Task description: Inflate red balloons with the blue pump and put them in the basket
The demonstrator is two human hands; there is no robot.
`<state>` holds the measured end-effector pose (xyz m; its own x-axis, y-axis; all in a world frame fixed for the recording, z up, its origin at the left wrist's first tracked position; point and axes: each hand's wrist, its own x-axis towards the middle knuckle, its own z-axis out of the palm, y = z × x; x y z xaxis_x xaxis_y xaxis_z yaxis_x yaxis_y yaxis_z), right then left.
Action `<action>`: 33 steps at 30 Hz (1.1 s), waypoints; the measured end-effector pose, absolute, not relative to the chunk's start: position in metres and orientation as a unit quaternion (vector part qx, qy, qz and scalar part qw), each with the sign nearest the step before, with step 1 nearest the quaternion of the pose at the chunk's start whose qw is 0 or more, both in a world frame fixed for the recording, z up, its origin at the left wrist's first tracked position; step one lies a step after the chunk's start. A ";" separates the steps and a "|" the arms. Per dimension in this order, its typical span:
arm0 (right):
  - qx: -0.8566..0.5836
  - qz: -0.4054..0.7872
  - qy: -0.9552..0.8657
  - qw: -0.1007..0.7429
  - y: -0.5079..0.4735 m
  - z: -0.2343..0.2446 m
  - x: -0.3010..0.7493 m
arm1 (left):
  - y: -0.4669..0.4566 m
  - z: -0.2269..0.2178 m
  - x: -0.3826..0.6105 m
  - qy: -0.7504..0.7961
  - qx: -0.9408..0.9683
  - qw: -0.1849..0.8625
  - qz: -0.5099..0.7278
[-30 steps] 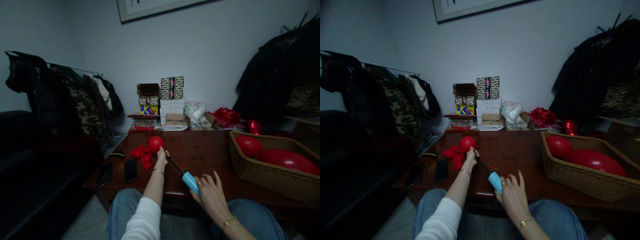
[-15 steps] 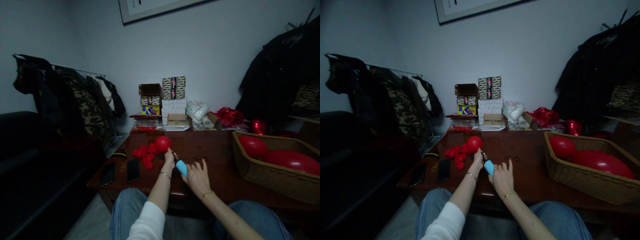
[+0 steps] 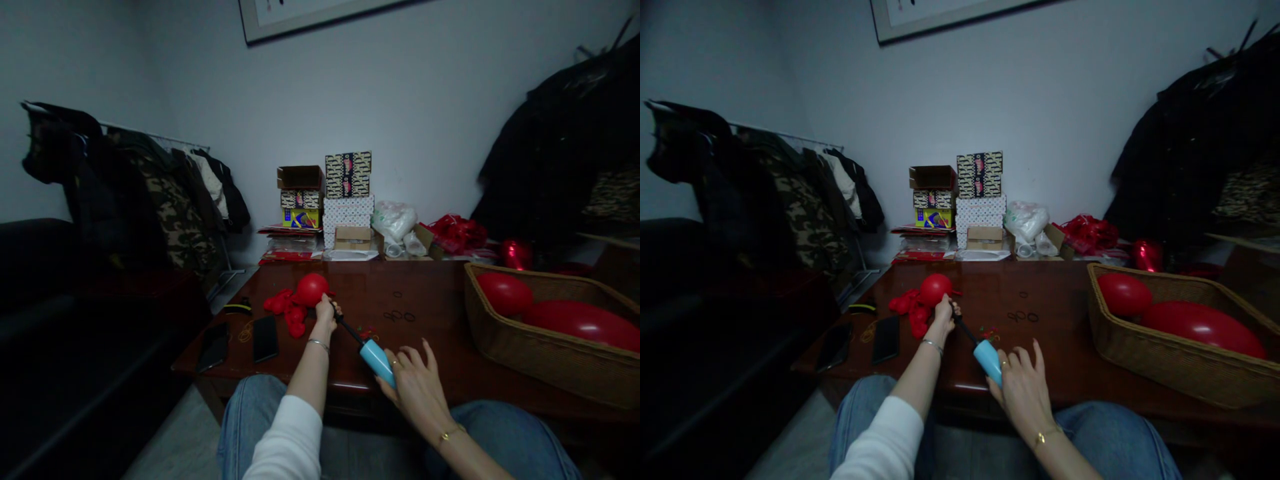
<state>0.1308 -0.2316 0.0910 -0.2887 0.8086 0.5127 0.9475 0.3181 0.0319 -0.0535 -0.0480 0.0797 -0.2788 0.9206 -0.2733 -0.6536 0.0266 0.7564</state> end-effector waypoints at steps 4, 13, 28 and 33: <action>-0.552 -0.163 -0.787 0.221 -0.241 0.090 0.139 | -0.049 0.087 -0.060 0.424 0.151 0.572 0.686; -0.556 -0.183 -0.784 0.206 -0.233 0.095 0.136 | -0.051 0.079 -0.049 0.420 0.148 0.583 0.680; -0.576 -0.176 -0.773 0.200 -0.205 0.101 0.096 | -0.055 0.067 -0.034 0.428 0.147 0.596 0.663; -0.564 -0.169 -0.783 0.201 -0.220 0.094 0.111 | -0.052 0.070 -0.052 0.420 0.151 0.588 0.674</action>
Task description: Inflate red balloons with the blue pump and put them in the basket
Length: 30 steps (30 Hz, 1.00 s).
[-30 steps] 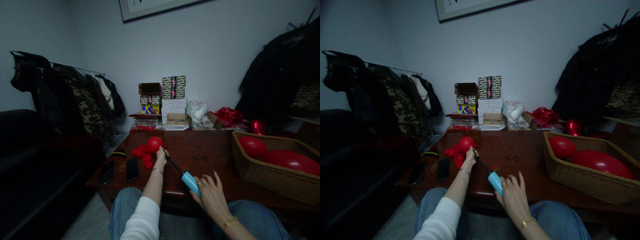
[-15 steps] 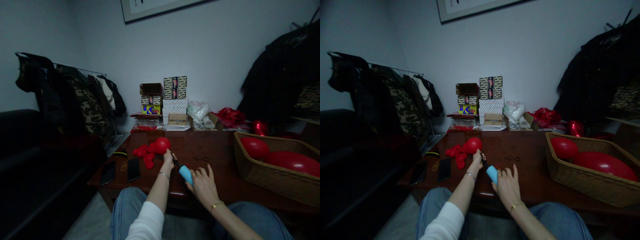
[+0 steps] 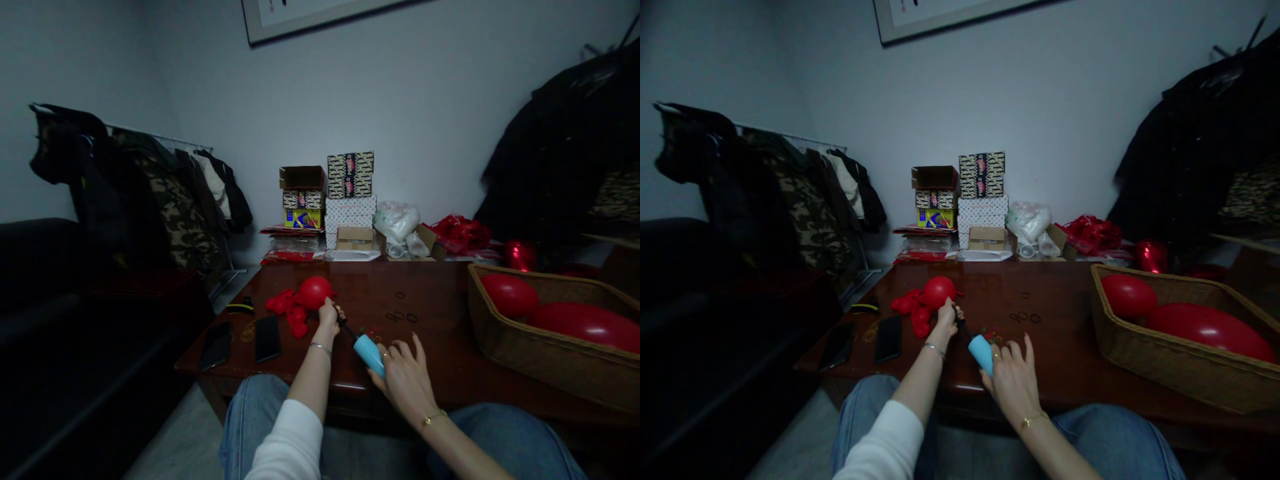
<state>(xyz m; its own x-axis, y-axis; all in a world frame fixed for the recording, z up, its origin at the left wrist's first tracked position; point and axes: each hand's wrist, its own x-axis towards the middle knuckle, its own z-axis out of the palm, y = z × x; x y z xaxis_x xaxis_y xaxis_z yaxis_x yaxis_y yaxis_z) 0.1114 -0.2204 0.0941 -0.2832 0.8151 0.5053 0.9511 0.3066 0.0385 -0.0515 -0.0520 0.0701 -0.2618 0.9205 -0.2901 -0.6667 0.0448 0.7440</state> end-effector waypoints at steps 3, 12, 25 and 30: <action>-0.556 -0.166 -0.787 0.208 -0.231 0.090 0.125 | -0.050 0.079 -0.062 0.433 0.148 0.573 0.680; -0.555 -0.166 -0.786 0.218 -0.241 0.090 0.138 | -0.049 0.083 -0.059 0.428 0.155 0.570 0.684; -0.582 -0.172 -0.771 0.195 -0.193 0.107 0.105 | -0.062 0.083 -0.011 0.431 0.176 0.594 0.656; -0.580 -0.164 -0.771 0.205 -0.196 0.101 0.103 | -0.064 0.080 -0.015 0.444 0.162 0.587 0.657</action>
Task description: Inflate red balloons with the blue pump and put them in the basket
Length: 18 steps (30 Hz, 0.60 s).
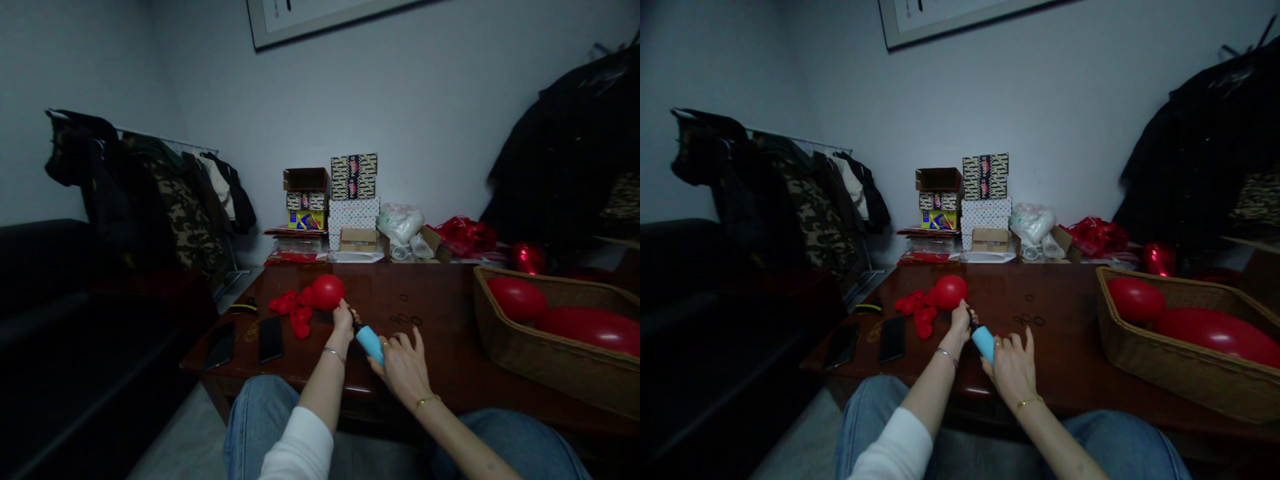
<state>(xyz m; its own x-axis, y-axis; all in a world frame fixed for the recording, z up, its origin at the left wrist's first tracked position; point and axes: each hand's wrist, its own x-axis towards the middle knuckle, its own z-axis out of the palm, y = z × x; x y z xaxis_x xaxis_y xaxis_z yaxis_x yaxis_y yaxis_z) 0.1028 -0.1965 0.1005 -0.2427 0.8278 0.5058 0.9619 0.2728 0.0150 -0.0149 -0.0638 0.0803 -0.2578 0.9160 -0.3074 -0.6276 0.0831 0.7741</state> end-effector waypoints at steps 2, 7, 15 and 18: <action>-0.580 -0.159 -0.772 0.207 -0.201 0.098 0.105 | -0.064 0.078 -0.017 0.445 0.157 0.592 0.653; -0.573 -0.155 -0.776 0.211 -0.216 0.094 0.118 | -0.057 0.078 -0.027 0.434 0.162 0.590 0.661; -0.554 -0.155 -0.785 0.228 -0.248 0.087 0.145 | -0.048 0.082 -0.058 0.424 0.166 0.571 0.683; -0.551 -0.153 -0.788 0.228 -0.250 0.086 0.149 | -0.048 0.078 -0.060 0.423 0.158 0.575 0.682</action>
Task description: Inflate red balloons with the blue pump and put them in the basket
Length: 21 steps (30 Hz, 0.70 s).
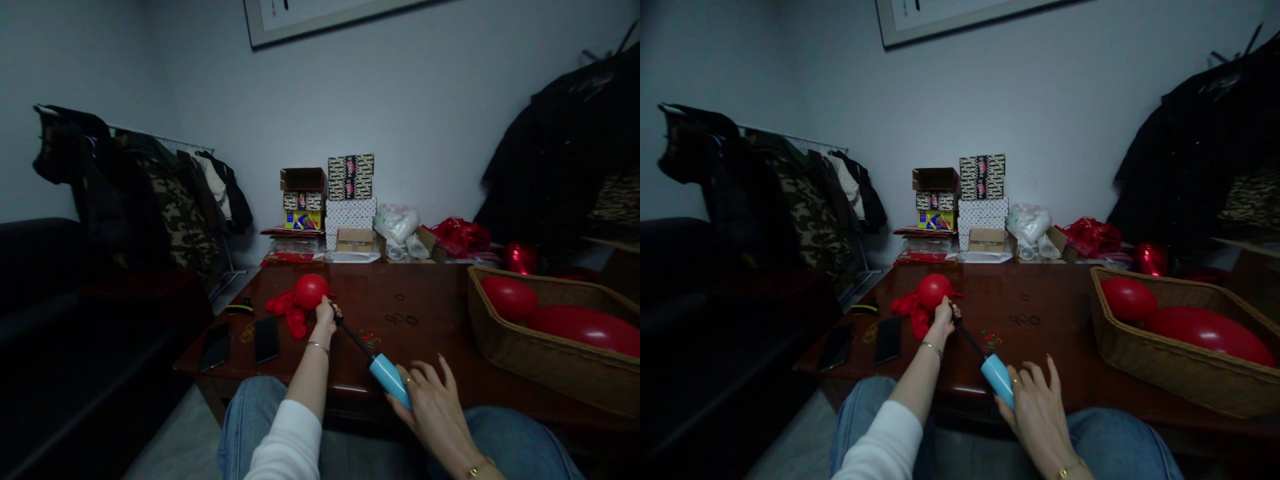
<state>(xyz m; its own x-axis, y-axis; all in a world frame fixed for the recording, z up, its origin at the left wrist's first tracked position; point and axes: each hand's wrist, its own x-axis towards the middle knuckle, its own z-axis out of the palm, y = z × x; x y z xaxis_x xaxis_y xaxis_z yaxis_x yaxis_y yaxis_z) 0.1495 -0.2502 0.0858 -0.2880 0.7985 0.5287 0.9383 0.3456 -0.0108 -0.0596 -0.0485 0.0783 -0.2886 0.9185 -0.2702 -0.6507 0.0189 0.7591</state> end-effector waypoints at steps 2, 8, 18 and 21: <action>-0.553 -0.150 -0.788 0.228 -0.249 0.086 0.149 | -0.049 0.076 -0.058 0.423 0.151 0.577 0.682; -0.564 -0.152 -0.784 0.208 -0.229 0.096 0.132 | -0.054 0.078 -0.040 0.422 0.152 0.586 0.674; -0.592 -0.156 -0.766 0.197 -0.200 0.106 0.103 | -0.063 0.082 -0.014 0.425 0.160 0.610 0.649; -0.592 -0.156 -0.765 0.201 -0.204 0.100 0.105 | -0.066 0.079 -0.014 0.419 0.158 0.611 0.653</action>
